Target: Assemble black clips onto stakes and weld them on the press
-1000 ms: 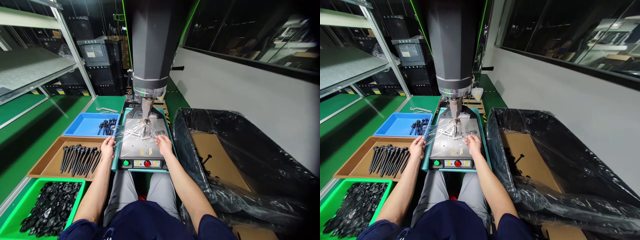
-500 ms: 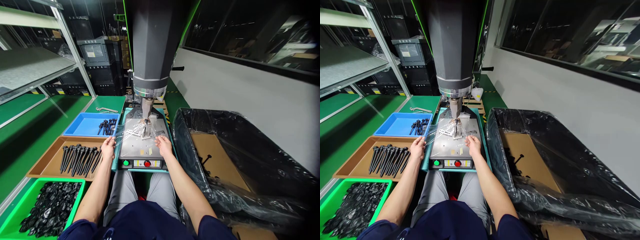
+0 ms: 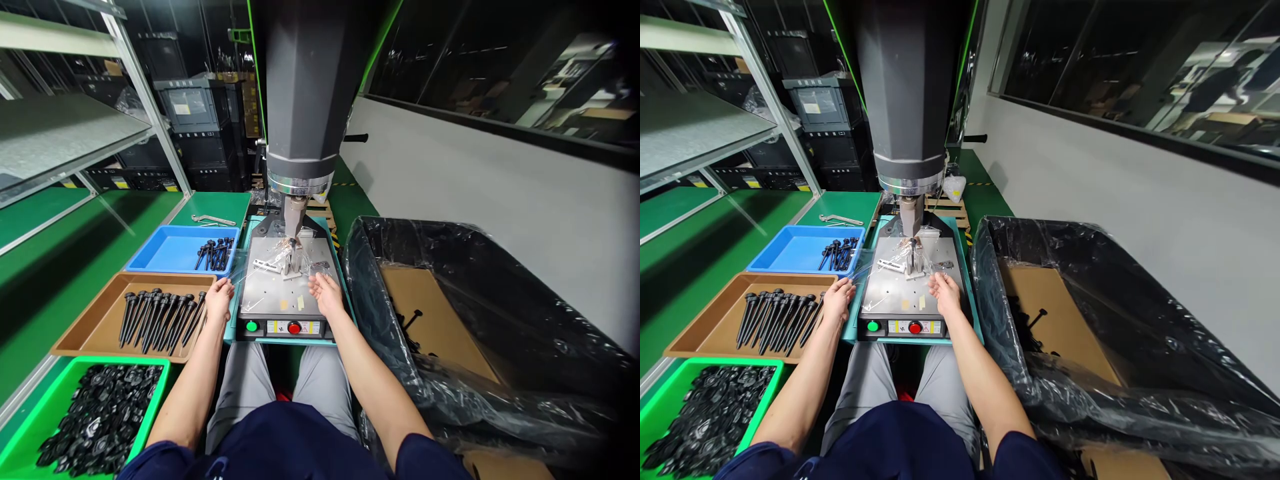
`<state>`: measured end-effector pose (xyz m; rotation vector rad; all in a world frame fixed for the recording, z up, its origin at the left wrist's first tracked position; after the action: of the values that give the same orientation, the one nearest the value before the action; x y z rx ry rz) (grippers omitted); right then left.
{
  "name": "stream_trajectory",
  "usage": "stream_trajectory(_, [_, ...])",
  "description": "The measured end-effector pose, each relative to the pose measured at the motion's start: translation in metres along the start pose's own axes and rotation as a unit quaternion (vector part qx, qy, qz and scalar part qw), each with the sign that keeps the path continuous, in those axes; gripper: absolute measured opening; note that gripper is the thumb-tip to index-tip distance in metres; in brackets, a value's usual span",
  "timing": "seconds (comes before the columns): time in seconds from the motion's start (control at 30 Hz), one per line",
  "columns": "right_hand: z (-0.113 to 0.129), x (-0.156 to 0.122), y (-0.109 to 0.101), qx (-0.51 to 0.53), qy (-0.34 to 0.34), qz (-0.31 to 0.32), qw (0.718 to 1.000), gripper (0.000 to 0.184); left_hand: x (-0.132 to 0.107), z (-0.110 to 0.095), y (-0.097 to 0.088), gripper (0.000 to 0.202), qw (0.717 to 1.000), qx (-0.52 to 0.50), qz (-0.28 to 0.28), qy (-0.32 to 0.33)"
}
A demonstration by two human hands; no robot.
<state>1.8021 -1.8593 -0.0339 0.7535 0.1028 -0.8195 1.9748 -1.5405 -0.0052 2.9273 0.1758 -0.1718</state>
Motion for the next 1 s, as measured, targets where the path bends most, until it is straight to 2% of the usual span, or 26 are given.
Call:
stream_trajectory(0.13, [-0.003,-0.005,-0.005,-0.003,0.009,-0.002,1.000,0.042,-0.001,0.002,-0.001,0.030,0.999,0.048,0.012,-0.002])
stream_trajectory(0.23, [-0.006,-0.011,-0.016,-0.002,0.013,-0.023,1.000,0.045,-0.006,0.000,-0.005,0.031,0.997,0.072,0.020,0.013])
stream_trajectory(0.33, [-0.007,-0.020,-0.041,-0.015,-0.013,-0.059,0.998,0.046,-0.016,0.001,-0.013,0.033,0.996,0.070,0.032,0.033])
stream_trajectory(0.4, [-0.004,-0.029,-0.067,-0.048,-0.062,-0.100,0.992,0.046,-0.027,0.006,-0.022,0.034,0.995,0.078,0.044,0.051])
stream_trajectory(0.47, [0.001,-0.042,-0.099,-0.118,-0.134,-0.162,0.971,0.045,-0.041,0.013,-0.034,0.036,0.989,0.113,0.056,0.078])
stream_trajectory(0.5, [0.004,-0.050,-0.115,-0.170,-0.173,-0.196,0.950,0.043,-0.048,0.018,-0.039,0.038,0.985,0.137,0.059,0.089])
stream_trajectory(0.6, [0.005,-0.070,-0.148,-0.356,-0.248,-0.259,0.863,0.043,-0.067,0.034,-0.054,0.050,0.968,0.216,0.059,0.110])
stream_trajectory(0.63, [0.001,-0.073,-0.155,-0.408,-0.250,-0.257,0.840,0.049,-0.071,0.039,-0.056,0.055,0.961,0.245,0.061,0.114])
stream_trajectory(0.7, [-0.014,-0.071,-0.163,-0.474,-0.230,-0.220,0.821,0.064,-0.075,0.048,-0.055,0.062,0.943,0.301,0.079,0.118])
stream_trajectory(0.8, [-0.032,-0.066,-0.167,-0.512,-0.195,-0.165,0.820,0.079,-0.075,0.058,-0.047,0.063,0.926,0.339,0.122,0.118])
stream_trajectory(1.0, [-0.036,-0.061,-0.170,-0.500,-0.205,-0.155,0.827,0.076,-0.066,0.060,-0.045,0.058,0.926,0.330,0.131,0.128])
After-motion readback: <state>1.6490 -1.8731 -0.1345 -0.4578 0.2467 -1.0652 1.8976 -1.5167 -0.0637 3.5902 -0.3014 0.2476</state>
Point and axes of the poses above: each hand's wrist, its own x-axis towards the middle knuckle, its own y-axis out of the palm, z = x × y, the point moved 8 cm from there along x, towards the middle knuckle, and after that the axes turned 5 degrees about y, right-handed, at the moved point
